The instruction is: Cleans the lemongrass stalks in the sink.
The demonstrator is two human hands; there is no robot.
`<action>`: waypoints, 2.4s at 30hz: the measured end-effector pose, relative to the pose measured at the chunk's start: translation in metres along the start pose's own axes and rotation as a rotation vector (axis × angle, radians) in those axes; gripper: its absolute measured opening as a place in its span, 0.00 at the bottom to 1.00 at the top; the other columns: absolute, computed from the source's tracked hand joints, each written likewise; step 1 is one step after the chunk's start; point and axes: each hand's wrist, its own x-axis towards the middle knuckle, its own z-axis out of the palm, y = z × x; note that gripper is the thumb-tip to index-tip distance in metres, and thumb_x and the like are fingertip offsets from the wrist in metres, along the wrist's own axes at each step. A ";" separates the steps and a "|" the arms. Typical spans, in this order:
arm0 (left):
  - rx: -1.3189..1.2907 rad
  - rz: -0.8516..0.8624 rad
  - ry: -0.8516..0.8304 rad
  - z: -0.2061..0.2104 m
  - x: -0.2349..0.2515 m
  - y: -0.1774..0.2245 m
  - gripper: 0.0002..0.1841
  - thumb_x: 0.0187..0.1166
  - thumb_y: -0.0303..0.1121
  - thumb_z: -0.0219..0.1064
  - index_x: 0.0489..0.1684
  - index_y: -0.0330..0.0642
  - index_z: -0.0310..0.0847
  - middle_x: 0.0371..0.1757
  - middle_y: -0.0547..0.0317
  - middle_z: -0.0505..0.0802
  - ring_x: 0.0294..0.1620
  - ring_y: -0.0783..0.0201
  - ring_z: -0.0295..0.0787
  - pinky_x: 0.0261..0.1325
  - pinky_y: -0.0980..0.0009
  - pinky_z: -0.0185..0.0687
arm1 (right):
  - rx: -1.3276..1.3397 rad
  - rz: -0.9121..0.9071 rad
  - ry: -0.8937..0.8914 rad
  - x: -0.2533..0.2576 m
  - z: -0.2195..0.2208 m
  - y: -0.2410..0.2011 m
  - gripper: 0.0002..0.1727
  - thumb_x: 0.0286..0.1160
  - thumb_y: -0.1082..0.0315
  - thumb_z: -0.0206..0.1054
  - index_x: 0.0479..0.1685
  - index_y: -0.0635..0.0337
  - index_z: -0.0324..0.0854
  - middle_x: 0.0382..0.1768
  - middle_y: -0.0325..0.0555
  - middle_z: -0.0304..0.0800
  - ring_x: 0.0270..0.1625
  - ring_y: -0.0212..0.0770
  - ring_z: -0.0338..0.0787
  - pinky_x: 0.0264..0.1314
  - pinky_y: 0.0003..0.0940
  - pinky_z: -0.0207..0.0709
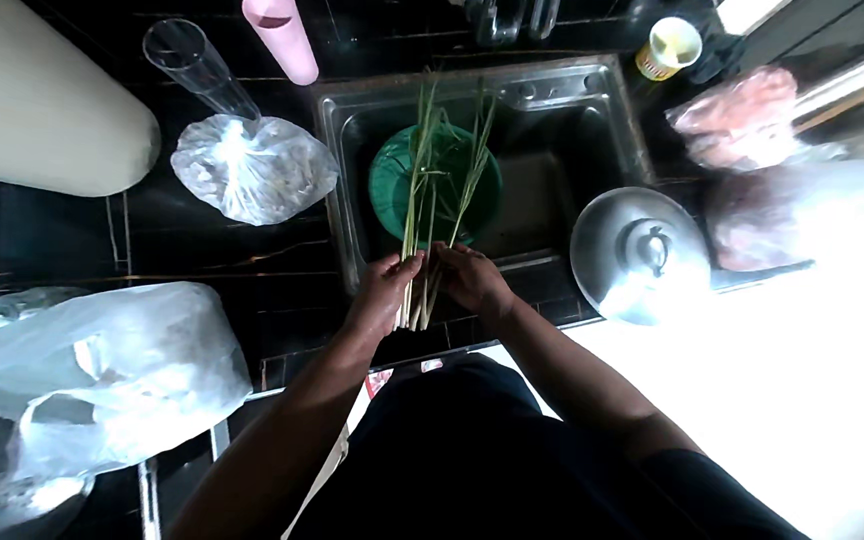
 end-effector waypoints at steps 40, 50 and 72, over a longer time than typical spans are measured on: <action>0.547 0.156 0.687 -0.132 0.004 -0.010 0.41 0.86 0.41 0.64 0.93 0.32 0.44 0.91 0.26 0.54 0.87 0.26 0.56 0.82 0.31 0.58 | -0.347 -0.196 0.089 -0.016 0.021 -0.016 0.23 0.98 0.59 0.39 0.66 0.65 0.76 0.25 0.37 0.76 0.16 0.28 0.70 0.18 0.21 0.70; 0.435 0.077 -0.170 -0.009 -0.006 0.041 0.20 0.95 0.37 0.48 0.77 0.36 0.72 0.62 0.42 0.88 0.61 0.55 0.87 0.68 0.54 0.80 | -0.271 -0.197 -0.111 0.012 0.053 -0.012 0.18 0.95 0.60 0.49 0.58 0.58 0.83 0.34 0.38 0.85 0.30 0.31 0.83 0.36 0.28 0.82; 1.633 0.243 -0.228 -0.157 -0.073 0.139 0.11 0.90 0.43 0.59 0.49 0.48 0.83 0.27 0.56 0.88 0.30 0.52 0.89 0.34 0.48 0.84 | -1.706 -0.849 -0.403 0.096 0.006 -0.041 0.11 0.76 0.65 0.71 0.50 0.62 0.88 0.36 0.58 0.94 0.42 0.62 0.94 0.45 0.66 0.84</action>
